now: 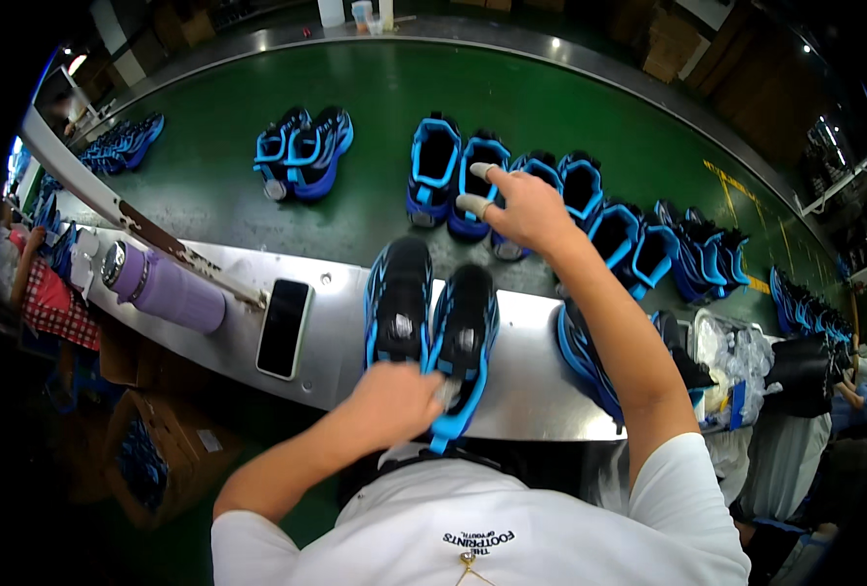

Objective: The person cleans various pairs of blue and black shoes by hand using a small cloth to wipe the surfaces. They pick up one shoe at a time, wipe the toe and sides, and then place it back onto a row on the workbench.

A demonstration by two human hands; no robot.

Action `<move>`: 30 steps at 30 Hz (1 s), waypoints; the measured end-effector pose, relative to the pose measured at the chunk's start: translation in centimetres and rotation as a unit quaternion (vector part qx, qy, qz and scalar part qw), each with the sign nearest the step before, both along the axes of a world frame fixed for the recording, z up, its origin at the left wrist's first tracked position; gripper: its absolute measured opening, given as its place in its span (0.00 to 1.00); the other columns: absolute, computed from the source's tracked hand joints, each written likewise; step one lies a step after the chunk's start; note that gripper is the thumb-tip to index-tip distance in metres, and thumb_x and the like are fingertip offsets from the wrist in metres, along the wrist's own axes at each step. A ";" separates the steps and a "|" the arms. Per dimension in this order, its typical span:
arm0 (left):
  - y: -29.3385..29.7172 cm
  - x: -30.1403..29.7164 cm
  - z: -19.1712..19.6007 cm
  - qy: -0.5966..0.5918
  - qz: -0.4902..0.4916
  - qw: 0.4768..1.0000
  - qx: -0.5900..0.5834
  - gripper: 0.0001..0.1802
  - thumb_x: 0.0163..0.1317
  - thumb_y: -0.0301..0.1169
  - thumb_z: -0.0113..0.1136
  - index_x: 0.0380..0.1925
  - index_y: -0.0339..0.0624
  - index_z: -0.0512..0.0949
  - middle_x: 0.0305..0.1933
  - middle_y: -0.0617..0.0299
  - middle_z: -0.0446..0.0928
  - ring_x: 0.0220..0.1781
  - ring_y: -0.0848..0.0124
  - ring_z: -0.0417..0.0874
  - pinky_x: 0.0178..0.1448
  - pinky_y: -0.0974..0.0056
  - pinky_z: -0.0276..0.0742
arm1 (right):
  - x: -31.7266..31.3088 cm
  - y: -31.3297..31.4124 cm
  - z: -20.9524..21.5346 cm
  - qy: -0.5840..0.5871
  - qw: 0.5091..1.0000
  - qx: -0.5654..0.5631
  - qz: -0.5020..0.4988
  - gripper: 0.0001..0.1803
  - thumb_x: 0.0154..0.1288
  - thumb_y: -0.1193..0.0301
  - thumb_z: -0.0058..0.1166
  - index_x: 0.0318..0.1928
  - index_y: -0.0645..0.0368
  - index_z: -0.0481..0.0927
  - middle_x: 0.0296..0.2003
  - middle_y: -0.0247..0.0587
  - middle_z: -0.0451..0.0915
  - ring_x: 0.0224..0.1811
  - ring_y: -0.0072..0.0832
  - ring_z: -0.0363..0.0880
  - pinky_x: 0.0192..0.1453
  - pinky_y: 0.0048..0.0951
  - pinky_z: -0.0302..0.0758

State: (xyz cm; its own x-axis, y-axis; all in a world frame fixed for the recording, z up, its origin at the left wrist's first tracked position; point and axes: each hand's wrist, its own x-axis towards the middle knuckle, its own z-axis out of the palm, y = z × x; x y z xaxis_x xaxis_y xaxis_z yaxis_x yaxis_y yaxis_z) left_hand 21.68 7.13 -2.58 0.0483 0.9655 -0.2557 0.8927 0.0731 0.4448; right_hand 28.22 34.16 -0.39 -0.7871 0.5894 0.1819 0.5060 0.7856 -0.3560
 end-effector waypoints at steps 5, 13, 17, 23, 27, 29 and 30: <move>-2.9 0.0 -3.3 -0.019 0.101 0.995 -0.013 0.14 0.57 0.39 0.56 0.39 0.47 0.83 0.32 0.43 0.80 0.35 0.47 0.83 0.42 0.47 0.80 | -7.5 2.0 -5.0 -0.091 0.993 0.068 -0.027 0.34 0.55 0.39 0.59 0.57 0.44 0.77 0.39 0.52 0.83 0.42 0.47 0.83 0.45 0.43 0.79; 0.8 -4.2 -3.7 0.013 0.014 1.000 0.023 0.17 0.64 0.40 0.50 0.35 0.39 0.81 0.31 0.43 0.81 0.36 0.47 0.83 0.42 0.46 0.79 | -6.1 9.0 -3.3 0.011 0.991 -0.126 -0.051 0.30 0.56 0.44 0.63 0.42 0.60 0.83 0.36 0.48 0.85 0.40 0.41 0.84 0.45 0.38 0.79; 8.1 -10.5 -2.7 0.124 0.060 0.988 0.068 0.15 0.64 0.40 0.51 0.33 0.44 0.83 0.30 0.46 0.82 0.33 0.49 0.84 0.39 0.47 0.80 | 0.0 4.2 6.9 0.276 0.860 -0.430 0.000 0.23 0.66 0.51 0.60 0.43 0.61 0.84 0.38 0.30 0.83 0.40 0.20 0.78 0.45 0.26 0.76; 13.4 -12.6 0.0 -0.005 0.267 0.878 0.397 0.12 0.61 0.29 0.55 0.43 0.34 0.76 0.43 0.47 0.76 0.45 0.49 0.77 0.50 0.53 0.73 | 7.1 -1.0 7.5 0.200 0.905 -0.364 0.096 0.16 0.66 0.59 0.63 0.40 0.61 0.84 0.34 0.28 0.82 0.37 0.15 0.77 0.43 0.25 0.76; 5.5 -4.5 -2.7 -0.308 0.248 0.804 0.444 0.20 0.64 0.29 0.47 0.54 0.30 0.73 0.55 0.42 0.73 0.55 0.48 0.75 0.61 0.58 0.68 | 10.1 -6.8 6.9 0.076 0.958 -0.234 0.148 0.16 0.58 0.61 0.67 0.42 0.56 0.82 0.29 0.41 0.81 0.31 0.26 0.80 0.34 0.29 0.77; 2.3 -2.5 -4.8 -0.229 0.270 0.831 0.428 0.20 0.64 0.30 0.46 0.54 0.30 0.73 0.56 0.42 0.74 0.55 0.48 0.75 0.62 0.57 0.67 | 11.0 -10.3 4.5 0.009 0.984 -0.083 0.156 0.21 0.50 0.62 0.72 0.44 0.55 0.83 0.28 0.45 0.79 0.29 0.38 0.82 0.35 0.31 0.78; 0.9 -1.8 -6.0 -0.149 0.287 0.851 0.415 0.21 0.64 0.30 0.45 0.53 0.30 0.74 0.56 0.42 0.74 0.56 0.48 0.74 0.63 0.55 0.66 | 11.3 -12.3 3.3 -0.024 0.986 -0.077 0.149 0.23 0.49 0.61 0.71 0.46 0.53 0.81 0.28 0.45 0.78 0.30 0.42 0.81 0.35 0.35 0.77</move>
State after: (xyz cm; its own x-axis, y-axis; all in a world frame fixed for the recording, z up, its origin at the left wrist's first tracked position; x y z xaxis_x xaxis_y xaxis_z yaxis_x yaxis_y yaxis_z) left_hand 19.90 8.08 -8.58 -0.5492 0.6938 0.4658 0.6547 0.0107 0.7558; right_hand 39.50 21.84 2.95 -0.9346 0.3491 0.0677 0.2804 0.8405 -0.4637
